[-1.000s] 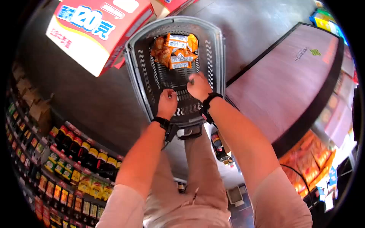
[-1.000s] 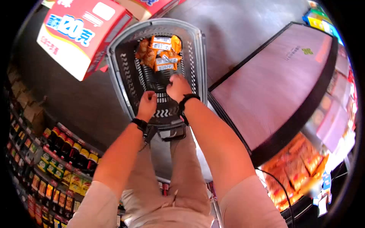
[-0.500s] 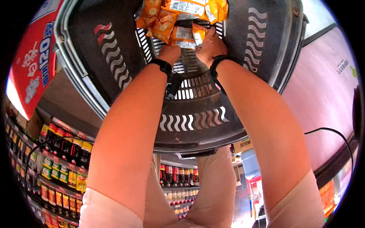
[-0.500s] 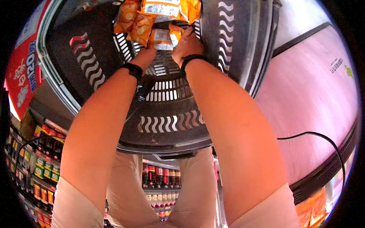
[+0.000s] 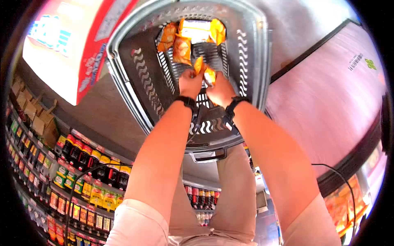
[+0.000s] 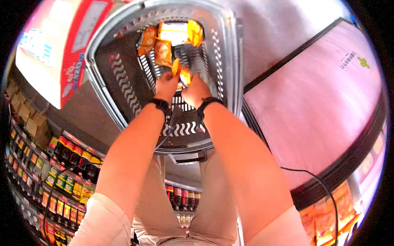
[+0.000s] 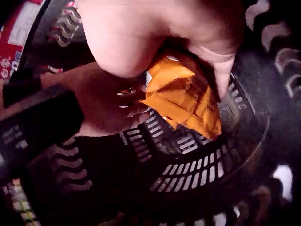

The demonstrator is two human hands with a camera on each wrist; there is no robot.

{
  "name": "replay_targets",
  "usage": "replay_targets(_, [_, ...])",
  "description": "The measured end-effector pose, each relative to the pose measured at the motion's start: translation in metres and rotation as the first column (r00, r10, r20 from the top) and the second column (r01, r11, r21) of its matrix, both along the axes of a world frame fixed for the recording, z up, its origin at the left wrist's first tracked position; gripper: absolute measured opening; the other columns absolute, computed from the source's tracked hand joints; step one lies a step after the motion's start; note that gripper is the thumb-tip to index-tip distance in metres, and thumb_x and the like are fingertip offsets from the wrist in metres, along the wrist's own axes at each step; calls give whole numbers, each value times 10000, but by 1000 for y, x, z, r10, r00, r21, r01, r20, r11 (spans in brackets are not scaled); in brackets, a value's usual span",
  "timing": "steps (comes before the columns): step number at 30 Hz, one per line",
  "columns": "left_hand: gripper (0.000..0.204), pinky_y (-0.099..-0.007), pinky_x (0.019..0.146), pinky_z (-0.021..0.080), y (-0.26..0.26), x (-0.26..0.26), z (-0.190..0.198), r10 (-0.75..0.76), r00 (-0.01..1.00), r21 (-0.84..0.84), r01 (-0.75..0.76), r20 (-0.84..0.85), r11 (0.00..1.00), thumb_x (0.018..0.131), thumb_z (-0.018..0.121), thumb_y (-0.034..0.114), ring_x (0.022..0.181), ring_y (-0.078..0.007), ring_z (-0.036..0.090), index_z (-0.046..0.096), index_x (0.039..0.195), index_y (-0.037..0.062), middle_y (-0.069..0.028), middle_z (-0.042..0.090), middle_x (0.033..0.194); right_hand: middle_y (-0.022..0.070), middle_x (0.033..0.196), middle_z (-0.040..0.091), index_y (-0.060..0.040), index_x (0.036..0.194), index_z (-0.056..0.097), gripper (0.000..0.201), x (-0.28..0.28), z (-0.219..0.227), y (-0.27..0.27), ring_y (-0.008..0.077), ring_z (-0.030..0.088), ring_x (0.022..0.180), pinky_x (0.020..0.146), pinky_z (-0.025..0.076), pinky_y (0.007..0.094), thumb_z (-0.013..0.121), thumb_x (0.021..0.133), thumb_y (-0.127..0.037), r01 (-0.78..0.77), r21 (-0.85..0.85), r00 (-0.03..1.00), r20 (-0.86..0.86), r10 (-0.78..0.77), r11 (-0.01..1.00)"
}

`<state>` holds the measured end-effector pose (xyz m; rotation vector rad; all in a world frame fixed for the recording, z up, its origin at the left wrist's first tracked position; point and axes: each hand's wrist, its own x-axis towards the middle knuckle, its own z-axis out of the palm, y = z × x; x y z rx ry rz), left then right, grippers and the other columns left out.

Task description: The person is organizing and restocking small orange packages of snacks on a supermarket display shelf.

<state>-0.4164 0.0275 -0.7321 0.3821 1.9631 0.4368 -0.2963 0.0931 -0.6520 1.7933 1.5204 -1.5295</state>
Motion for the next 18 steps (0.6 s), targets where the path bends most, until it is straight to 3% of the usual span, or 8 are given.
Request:
replay_targets(3, [143,-244,662,450,1,6,68,317,905,127,-363,283,923,958,663,137,746,-60,561,701,967,-1,17,666,856,290,1149,662,13,1265,459,512,4,40,-10,456,635,1121,931,507,489,680,812,-79,239,142,962,-167,-215,960])
replay_targets(5, [126,-211,649,402,8,4,129,409,772,236,-567,487,789,975,627,97,741,-38,518,686,1062,27,54,623,865,256,1134,675,9,1307,459,562,0,77,-10,411,660,1101,939,520,441,701,808,-80,437,170,880,-284,-381,883])
replay_targets(7, [187,-203,690,408,8,-7,189,366,748,328,-600,554,730,972,587,65,788,-40,530,663,1139,26,46,634,957,157,1066,689,-1,1334,471,557,-2,97,-14,269,691,1015,904,545,370,710,833,-57,515,237,827,-390,-404,824])
replay_targets(9, [296,-225,823,460,-4,-25,247,354,748,383,-614,561,690,947,547,16,943,-83,602,634,1229,9,-4,658,1112,102,1022,688,-8,1319,496,517,-8,144,-3,183,690,937,843,561,337,723,858,-54,594,-78,698,-445,-561,801])
replay_targets(11, [433,-322,1089,427,-18,-50,304,374,694,361,-669,615,650,915,522,10,1260,-206,586,570,1344,-27,-93,627,1337,57,1044,702,-15,1316,567,467,-7,176,-3,141,688,895,797,565,314,742,891,-96,516,-107,694,-530,-488,850])
replay_targets(14, [522,-395,1109,428,-33,-95,369,364,520,272,-790,773,550,922,508,68,1275,-255,583,478,1442,28,-118,601,1388,46,1125,701,-21,1335,572,439,-14,254,10,138,691,945,813,571,317,723,937,-127,491,-416,576,-504,-644,765])
replay_targets(15, [552,-425,1118,424,-33,-111,394,341,420,221,-842,841,492,922,507,90,1290,-276,575,449,1469,50,-130,592,1404,49,1163,697,-27,1347,567,429,-12,274,13,144,689,991,850,573,331,700,951,-124,450,-456,631,-446,-635,768])
replay_targets(18, [579,-462,1139,401,-22,-155,470,189,395,244,-810,899,533,932,551,198,1320,-294,551,435,1486,75,-125,580,1418,47,1221,684,-30,1384,542,460,-34,363,9,151,677,1066,924,559,346,690,960,-133,356,-590,529,-512,-677,725])
